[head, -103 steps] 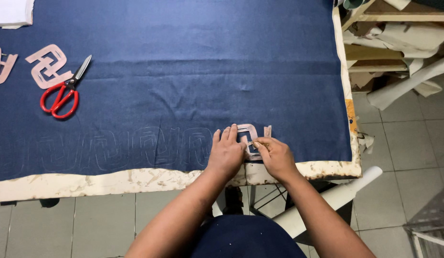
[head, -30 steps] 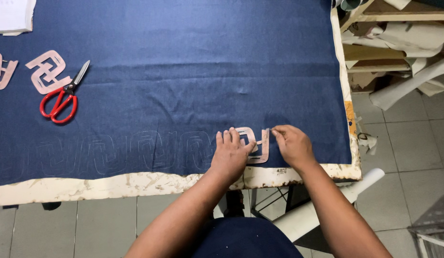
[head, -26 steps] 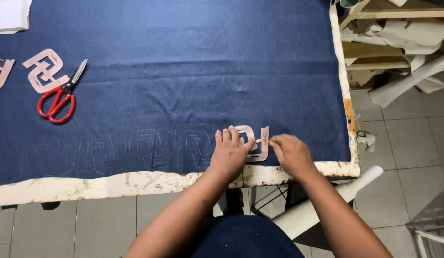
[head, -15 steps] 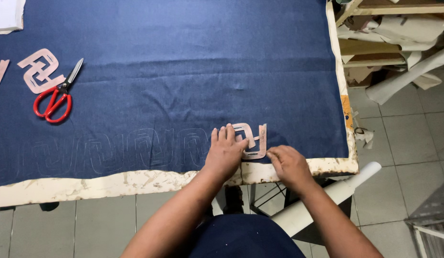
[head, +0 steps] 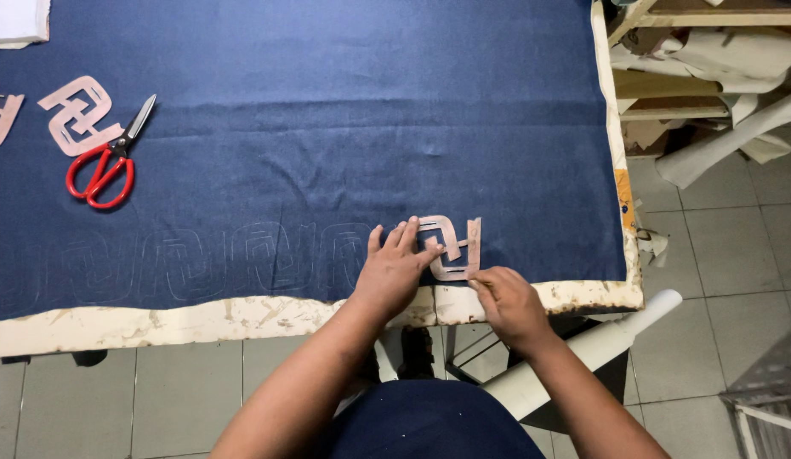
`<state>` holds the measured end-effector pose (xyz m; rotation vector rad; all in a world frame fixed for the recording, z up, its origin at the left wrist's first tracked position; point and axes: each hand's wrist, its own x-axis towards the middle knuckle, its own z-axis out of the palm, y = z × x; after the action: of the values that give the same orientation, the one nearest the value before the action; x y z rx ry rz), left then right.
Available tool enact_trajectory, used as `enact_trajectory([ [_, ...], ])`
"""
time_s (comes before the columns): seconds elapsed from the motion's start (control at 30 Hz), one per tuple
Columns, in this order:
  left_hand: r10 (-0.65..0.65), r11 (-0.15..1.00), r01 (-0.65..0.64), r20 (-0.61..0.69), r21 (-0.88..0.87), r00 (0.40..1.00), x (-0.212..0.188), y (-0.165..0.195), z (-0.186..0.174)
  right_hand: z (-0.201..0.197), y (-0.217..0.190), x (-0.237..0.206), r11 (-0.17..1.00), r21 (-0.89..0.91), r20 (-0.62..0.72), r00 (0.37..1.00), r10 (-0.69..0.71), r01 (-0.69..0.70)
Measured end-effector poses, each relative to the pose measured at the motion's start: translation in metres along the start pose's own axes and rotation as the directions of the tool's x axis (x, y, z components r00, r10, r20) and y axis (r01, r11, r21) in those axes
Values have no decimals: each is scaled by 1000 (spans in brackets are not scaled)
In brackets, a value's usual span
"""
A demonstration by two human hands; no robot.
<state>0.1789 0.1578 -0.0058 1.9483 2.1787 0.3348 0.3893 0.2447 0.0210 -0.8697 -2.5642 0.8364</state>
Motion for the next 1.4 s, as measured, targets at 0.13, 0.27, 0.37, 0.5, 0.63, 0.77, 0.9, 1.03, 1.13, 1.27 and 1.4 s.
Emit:
enact_trajectory([
  [0.13,-70,992,76,65,-99,995,0,-6,-6,16,-13,10,995,76,33,997,-71,68],
  [0.27,-119,979,130,78,-155,990,-3,-9,-10,13,-22,11,989,96,3,994,-109,109],
  [0.37,-117,981,126,70,-149,991,-2,-11,-10,12,-24,16,991,63,14,993,-121,120],
  [0.5,-115,981,125,75,-148,991,-1,-12,-9,24,-26,34,994,59,18,995,-95,94],
  [0.63,-113,983,123,77,-137,991,-2,-12,-9,29,-24,49,994,43,-20,995,-101,102],
  [0.77,-100,987,104,36,-125,994,-3,-11,-7,21,-15,37,997,48,116,991,-62,56],
  [0.9,-98,989,101,30,-107,995,-2,-10,-5,7,-7,16,988,-126,111,991,-72,86],
  [1.03,-73,997,74,14,-33,997,0,-6,-4,-7,-2,10,952,-9,90,948,306,-307],
  [1.13,-75,997,75,11,-21,997,2,-2,-6,-7,-6,11,940,101,89,944,318,-326],
  [1.27,-91,996,92,28,-13,995,6,6,-9,0,-9,12,961,103,61,966,252,-257],
  [1.4,-106,994,107,35,-29,994,7,9,-10,7,-10,13,971,144,113,978,176,-191],
])
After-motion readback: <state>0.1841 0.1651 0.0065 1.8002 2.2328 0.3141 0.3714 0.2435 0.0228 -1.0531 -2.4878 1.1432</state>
